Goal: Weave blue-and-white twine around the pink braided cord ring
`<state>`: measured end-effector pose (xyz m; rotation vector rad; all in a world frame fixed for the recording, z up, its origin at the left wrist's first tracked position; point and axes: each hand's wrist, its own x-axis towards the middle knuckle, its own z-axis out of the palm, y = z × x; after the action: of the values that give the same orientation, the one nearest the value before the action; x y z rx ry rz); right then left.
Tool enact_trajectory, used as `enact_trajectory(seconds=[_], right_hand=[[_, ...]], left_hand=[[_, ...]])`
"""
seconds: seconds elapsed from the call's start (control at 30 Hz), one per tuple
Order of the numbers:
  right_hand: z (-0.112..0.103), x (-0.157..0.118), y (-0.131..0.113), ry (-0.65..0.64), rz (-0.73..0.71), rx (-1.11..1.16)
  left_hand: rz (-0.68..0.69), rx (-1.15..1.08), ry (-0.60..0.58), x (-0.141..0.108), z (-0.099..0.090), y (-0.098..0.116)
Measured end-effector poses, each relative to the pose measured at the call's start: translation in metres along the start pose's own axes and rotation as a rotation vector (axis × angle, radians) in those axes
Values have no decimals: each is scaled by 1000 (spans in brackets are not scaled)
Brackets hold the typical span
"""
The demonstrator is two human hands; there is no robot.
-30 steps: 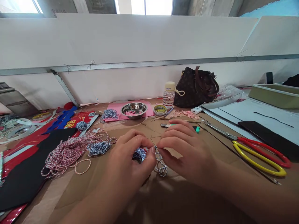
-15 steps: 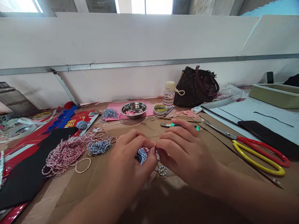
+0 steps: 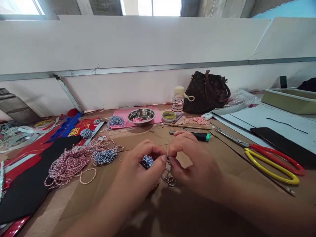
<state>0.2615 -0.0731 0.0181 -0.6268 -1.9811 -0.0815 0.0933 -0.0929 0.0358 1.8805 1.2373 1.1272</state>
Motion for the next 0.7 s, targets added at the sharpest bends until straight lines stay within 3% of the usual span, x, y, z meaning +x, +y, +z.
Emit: enact_trajectory(seconds=[0.13, 0.43, 0.7], right_hand=[[-1, 1, 1, -50, 50, 54], [-10, 4, 6, -110, -168, -196], [-14, 2, -5, -174, -210, -365]], left_hand=[[-83, -20, -28, 3, -3, -4], [124, 240, 84, 2, -4, -3], [227, 465, 112, -4, -3, -6]])
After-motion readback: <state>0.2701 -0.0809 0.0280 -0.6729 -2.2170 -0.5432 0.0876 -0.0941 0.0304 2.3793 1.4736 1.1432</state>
